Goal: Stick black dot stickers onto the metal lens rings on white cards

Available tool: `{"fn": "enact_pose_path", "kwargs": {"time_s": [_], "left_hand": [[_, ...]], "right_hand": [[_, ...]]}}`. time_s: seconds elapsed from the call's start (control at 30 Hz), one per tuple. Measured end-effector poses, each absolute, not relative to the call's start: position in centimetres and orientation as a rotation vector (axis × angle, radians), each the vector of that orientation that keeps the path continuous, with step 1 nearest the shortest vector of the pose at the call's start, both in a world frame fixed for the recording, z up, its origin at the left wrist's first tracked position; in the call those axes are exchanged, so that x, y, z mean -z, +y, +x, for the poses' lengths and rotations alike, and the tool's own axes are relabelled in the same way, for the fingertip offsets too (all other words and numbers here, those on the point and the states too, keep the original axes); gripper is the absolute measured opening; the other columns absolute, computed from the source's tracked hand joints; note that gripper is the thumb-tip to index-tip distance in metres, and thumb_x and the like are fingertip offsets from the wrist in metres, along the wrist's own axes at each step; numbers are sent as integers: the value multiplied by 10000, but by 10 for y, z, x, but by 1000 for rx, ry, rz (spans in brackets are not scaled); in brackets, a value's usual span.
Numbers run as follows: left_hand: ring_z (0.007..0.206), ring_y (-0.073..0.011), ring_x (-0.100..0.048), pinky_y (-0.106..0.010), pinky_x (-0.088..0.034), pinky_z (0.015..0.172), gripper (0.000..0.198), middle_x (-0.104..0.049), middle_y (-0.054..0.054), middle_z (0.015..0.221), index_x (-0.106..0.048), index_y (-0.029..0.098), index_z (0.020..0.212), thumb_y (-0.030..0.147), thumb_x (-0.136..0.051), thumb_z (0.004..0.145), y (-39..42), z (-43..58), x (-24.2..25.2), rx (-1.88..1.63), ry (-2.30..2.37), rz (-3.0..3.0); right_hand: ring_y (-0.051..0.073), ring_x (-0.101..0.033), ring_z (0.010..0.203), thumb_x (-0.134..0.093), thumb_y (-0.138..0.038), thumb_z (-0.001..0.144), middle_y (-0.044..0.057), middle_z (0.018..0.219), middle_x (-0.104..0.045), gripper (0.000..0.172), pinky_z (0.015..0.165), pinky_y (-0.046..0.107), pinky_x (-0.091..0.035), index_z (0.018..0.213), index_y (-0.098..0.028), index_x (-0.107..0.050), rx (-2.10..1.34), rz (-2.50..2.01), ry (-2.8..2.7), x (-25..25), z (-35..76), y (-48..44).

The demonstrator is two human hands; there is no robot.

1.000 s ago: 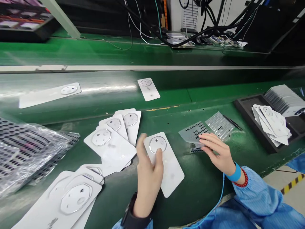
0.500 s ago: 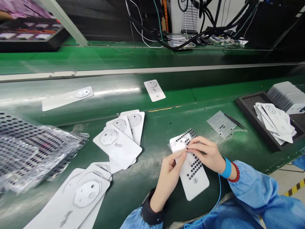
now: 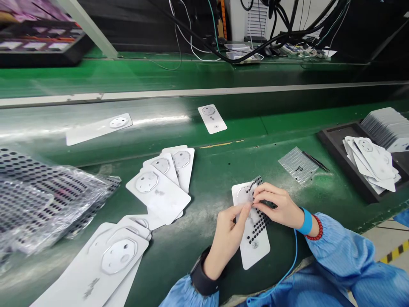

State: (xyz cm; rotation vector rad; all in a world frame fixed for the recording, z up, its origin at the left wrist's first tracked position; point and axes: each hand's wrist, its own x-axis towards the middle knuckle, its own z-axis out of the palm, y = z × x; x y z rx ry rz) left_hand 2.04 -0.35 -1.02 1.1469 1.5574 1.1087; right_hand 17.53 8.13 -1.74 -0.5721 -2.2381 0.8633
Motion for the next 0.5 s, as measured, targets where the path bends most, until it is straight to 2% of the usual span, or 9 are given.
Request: {"fn": "enact_pose_path", "kwargs": {"time_s": [0.07, 0.13, 0.23, 0.3, 0.4, 0.5], "left_hand": [[499, -141, -489, -231, -377, 463, 415, -597, 0, 516, -727, 161, 620, 434, -544, 874, -3, 21, 11, -1093, 1552, 1162], [533, -166, -563, -247, -435, 508, 371, -670, -14, 580, -763, 174, 692, 427, -553, 866, -2, 20, 12, -1072, 1561, 1168], [764, -263, -707, -331, -528, 716, 261, -782, -66, 835, -789, 186, 852, 398, -655, 776, 0, 15, 12, -1076, 1671, 1142], [883, -308, -717, -373, -528, 799, 276, -787, -92, 929, -783, 182, 873, 396, -696, 721, 0, 8, 10, -1096, 1757, 1114], [798, -285, -715, -344, -532, 685, 303, -783, -96, 884, -770, 168, 857, 429, -654, 757, -1, -5, 4, -1196, 1896, 1030], [739, -238, -688, -300, -506, 601, 275, -767, -73, 866, -757, 174, 902, 392, -628, 796, -5, -13, -1, -1377, 2054, 914]], "right_hand": [[144, -627, 811, -573, -170, 922, 53, 897, -627, 114, 727, 265, -546, 816, -178, -612, -918, -584, -2231, 19, 175, 81], [144, -617, 815, -556, -150, 919, 53, 895, -616, 127, 732, 265, -538, 800, -178, -589, -945, -590, -2231, 21, 175, 81], [149, -607, 825, -513, -123, 921, 64, 916, -608, 132, 734, 270, -532, 813, -176, -566, -926, -583, -2291, 26, 176, 81], [152, -607, 822, -494, -123, 929, 66, 920, -612, 133, 727, 273, -533, 827, -179, -558, -886, -587, -2360, 31, 178, 82], [168, -623, 831, -467, -127, 946, 76, 919, -636, 135, 728, 293, -548, 863, -179, -560, -721, -615, -2439, 39, 182, 83], [207, -661, 902, -421, -102, 957, 121, 983, -680, 157, 780, 350, -567, 938, -165, -564, -467, -625, -2496, 46, 186, 82]]}}
